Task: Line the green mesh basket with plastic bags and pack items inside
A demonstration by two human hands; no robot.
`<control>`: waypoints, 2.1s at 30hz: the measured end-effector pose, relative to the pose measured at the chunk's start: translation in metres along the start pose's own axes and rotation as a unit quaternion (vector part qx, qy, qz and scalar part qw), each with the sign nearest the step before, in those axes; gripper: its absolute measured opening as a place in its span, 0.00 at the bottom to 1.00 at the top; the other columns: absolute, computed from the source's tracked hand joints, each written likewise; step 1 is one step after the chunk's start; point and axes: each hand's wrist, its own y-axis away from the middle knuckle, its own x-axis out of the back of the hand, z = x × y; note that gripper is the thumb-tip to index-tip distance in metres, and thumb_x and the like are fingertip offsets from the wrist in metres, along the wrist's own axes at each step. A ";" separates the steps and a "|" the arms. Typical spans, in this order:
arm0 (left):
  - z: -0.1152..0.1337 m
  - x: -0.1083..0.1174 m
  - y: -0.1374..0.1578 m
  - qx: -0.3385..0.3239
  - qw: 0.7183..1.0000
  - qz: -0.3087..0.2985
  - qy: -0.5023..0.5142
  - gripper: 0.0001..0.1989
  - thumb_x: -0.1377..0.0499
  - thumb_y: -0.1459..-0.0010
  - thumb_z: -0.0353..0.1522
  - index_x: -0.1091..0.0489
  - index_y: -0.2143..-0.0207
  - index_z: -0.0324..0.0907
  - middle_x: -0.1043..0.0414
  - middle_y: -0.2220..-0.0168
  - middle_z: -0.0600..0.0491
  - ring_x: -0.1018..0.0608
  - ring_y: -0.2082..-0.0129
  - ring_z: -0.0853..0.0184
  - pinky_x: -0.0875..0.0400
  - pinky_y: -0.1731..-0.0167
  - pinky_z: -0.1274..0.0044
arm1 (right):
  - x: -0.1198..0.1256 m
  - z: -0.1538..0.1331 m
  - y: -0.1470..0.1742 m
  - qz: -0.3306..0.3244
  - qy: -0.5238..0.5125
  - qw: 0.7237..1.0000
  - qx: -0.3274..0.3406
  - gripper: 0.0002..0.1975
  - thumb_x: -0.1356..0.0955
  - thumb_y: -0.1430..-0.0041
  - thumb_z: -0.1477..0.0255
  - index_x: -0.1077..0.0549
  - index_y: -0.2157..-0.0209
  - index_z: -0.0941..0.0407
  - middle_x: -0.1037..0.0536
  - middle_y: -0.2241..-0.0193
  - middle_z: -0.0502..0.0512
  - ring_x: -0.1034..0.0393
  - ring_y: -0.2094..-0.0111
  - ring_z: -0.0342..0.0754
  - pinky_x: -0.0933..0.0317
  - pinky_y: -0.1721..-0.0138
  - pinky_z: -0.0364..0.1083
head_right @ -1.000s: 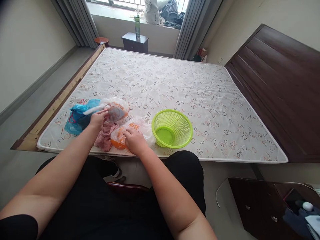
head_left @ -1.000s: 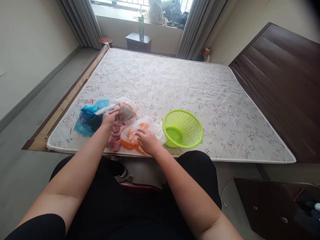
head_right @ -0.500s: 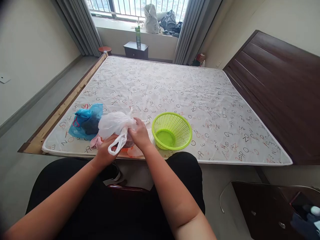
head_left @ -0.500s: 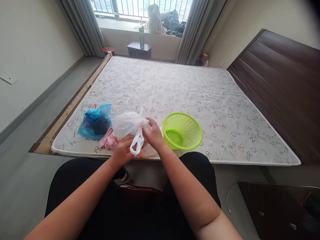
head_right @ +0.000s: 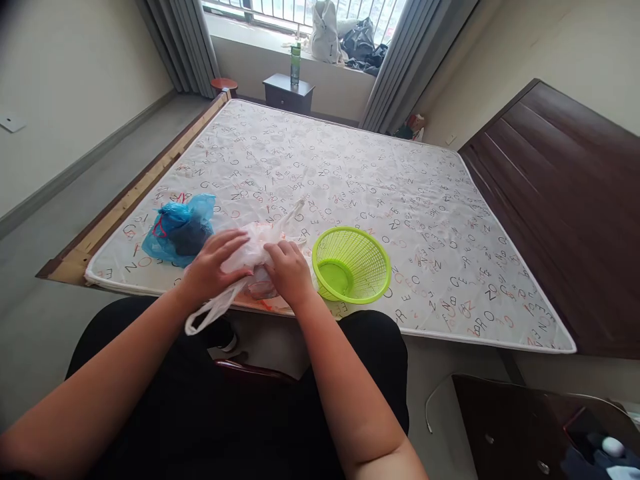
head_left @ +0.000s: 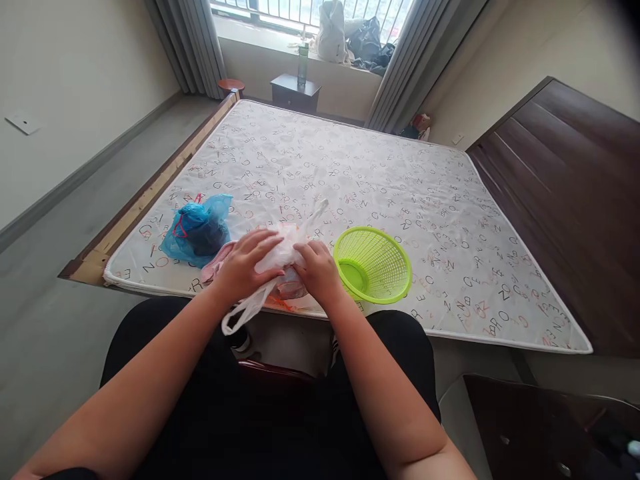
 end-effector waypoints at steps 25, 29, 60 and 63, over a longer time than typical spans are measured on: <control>-0.069 -0.009 -0.016 0.056 0.950 0.262 0.159 0.19 0.37 0.38 0.44 0.28 0.49 0.45 0.25 0.50 0.48 0.22 0.50 0.58 0.25 0.47 0.66 | 0.030 -0.003 -0.006 0.139 -0.087 0.983 -0.076 0.31 0.32 0.36 0.68 0.42 0.34 0.53 0.28 0.41 0.65 0.33 0.40 0.59 0.36 0.41 0.60; -0.051 -0.006 -0.014 -0.078 0.982 0.171 0.026 0.25 0.32 0.44 0.38 0.29 0.44 0.47 0.29 0.39 0.46 0.29 0.37 0.53 0.35 0.34 0.59 | 0.029 0.003 -0.008 0.152 -0.078 0.983 -0.064 0.16 0.34 0.38 0.73 0.29 0.49 0.52 0.23 0.54 0.59 0.29 0.50 0.56 0.33 0.47 0.57; -0.079 -0.020 -0.021 0.128 0.926 0.264 0.236 0.24 0.39 0.39 0.54 0.25 0.55 0.44 0.21 0.57 0.47 0.18 0.56 0.58 0.21 0.54 0.67 | 0.032 -0.019 -0.013 0.111 -0.043 0.989 -0.085 0.23 0.34 0.34 0.70 0.31 0.39 0.50 0.25 0.44 0.64 0.34 0.39 0.62 0.38 0.42 0.64; -0.078 -0.023 -0.021 0.132 0.930 0.251 0.234 0.25 0.40 0.37 0.54 0.25 0.53 0.43 0.21 0.55 0.45 0.18 0.56 0.58 0.20 0.55 0.68 | 0.027 -0.005 -0.015 0.169 -0.066 0.976 -0.117 0.13 0.37 0.30 0.70 0.26 0.49 0.53 0.21 0.56 0.60 0.26 0.52 0.54 0.35 0.45 0.59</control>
